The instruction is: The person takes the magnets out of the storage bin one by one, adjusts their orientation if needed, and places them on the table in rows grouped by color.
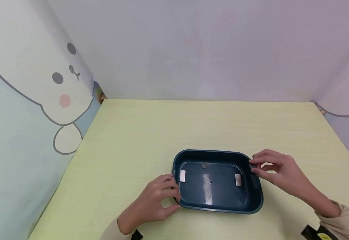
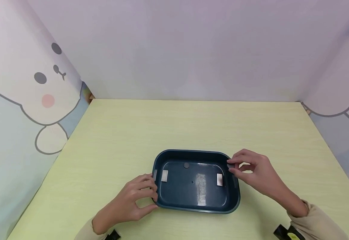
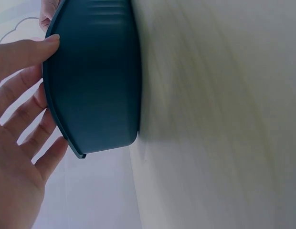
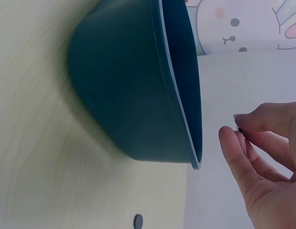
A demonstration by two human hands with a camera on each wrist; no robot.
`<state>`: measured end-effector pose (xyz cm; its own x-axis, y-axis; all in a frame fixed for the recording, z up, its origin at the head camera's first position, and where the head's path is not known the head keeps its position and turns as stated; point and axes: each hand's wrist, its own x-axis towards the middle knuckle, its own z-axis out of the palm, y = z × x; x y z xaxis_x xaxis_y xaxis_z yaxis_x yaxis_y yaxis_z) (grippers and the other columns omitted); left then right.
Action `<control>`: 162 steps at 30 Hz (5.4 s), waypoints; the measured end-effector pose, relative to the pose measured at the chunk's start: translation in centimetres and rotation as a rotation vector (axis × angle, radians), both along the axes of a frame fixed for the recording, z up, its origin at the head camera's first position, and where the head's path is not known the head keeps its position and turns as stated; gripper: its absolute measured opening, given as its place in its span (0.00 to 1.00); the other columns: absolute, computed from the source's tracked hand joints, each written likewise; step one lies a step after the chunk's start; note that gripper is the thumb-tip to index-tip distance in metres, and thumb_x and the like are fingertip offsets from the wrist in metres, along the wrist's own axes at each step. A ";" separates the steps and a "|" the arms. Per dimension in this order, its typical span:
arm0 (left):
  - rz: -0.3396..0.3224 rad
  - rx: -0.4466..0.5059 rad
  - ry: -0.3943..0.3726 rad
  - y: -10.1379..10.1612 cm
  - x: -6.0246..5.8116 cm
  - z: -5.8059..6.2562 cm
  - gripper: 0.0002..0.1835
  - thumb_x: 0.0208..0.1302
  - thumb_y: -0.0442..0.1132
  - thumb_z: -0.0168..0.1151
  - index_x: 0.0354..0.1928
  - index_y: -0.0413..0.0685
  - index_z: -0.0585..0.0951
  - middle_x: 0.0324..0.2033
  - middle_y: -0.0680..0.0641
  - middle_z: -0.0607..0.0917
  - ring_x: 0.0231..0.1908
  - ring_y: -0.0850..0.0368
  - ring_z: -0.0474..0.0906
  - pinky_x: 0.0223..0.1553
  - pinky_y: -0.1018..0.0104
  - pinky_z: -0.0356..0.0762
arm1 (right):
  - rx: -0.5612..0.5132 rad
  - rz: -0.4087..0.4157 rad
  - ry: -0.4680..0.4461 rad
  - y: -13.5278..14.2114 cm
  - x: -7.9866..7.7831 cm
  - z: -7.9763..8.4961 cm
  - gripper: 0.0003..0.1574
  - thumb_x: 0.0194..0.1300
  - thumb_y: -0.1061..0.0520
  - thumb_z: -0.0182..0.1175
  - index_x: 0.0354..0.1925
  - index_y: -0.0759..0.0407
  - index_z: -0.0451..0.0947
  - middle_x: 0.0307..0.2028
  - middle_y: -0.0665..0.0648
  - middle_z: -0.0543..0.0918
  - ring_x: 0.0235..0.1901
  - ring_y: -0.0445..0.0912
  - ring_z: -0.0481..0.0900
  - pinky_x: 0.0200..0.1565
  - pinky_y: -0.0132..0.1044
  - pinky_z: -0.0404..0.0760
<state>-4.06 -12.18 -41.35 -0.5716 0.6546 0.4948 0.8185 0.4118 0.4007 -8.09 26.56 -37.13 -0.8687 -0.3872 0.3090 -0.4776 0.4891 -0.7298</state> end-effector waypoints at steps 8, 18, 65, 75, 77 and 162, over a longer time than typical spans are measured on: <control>0.001 -0.004 -0.004 0.1 0.0 0.0 0.07 0.49 0.43 0.72 0.26 0.59 0.80 0.33 0.59 0.79 0.42 0.61 0.73 0.54 0.61 0.73 | -0.011 -0.021 -0.014 0.9 0.4 0.1 0.21 0.46 0.76 0.68 0.40 0.61 0.83 0.39 0.52 0.79 0.32 0.38 0.78 0.34 0.26 0.80; 0.003 0.003 -0.005 0.0 0.1 0.2 0.08 0.49 0.43 0.72 0.26 0.58 0.80 0.33 0.60 0.79 0.42 0.61 0.73 0.56 0.57 0.71 | -0.025 -0.044 -0.035 1.6 0.5 0.0 0.22 0.45 0.77 0.68 0.39 0.62 0.82 0.38 0.53 0.79 0.33 0.38 0.78 0.32 0.28 0.81; 0.022 0.004 -0.057 0.1 0.4 0.2 0.08 0.48 0.43 0.73 0.26 0.58 0.80 0.33 0.60 0.79 0.43 0.63 0.73 0.56 0.58 0.71 | -0.026 -0.179 -0.082 6.1 -0.3 -1.5 0.16 0.49 0.75 0.66 0.39 0.68 0.81 0.38 0.53 0.79 0.32 0.37 0.80 0.31 0.29 0.81; 0.019 0.010 -0.054 0.1 0.5 0.2 0.08 0.48 0.42 0.73 0.26 0.58 0.80 0.33 0.60 0.79 0.43 0.62 0.73 0.56 0.57 0.72 | -0.022 -0.222 -0.106 7.0 -0.7 -2.3 0.16 0.49 0.74 0.67 0.40 0.69 0.81 0.37 0.52 0.80 0.32 0.36 0.80 0.32 0.27 0.80; 0.009 0.015 -0.036 0.1 0.4 0.3 0.08 0.48 0.42 0.73 0.26 0.58 0.80 0.33 0.60 0.79 0.43 0.61 0.73 0.56 0.56 0.72 | -0.024 -0.229 -0.108 7.3 -0.8 -2.5 0.16 0.49 0.74 0.67 0.40 0.70 0.81 0.37 0.51 0.80 0.32 0.36 0.80 0.32 0.26 0.80; 0.026 -0.009 -0.047 -0.1 0.7 0.4 0.08 0.49 0.44 0.73 0.26 0.58 0.81 0.33 0.59 0.80 0.44 0.61 0.73 0.55 0.60 0.72 | 0.311 -0.324 -0.049 8.8 -3.6 -5.5 0.12 0.50 0.67 0.69 0.37 0.66 0.82 0.32 0.59 0.81 0.26 0.30 0.72 0.26 0.20 0.74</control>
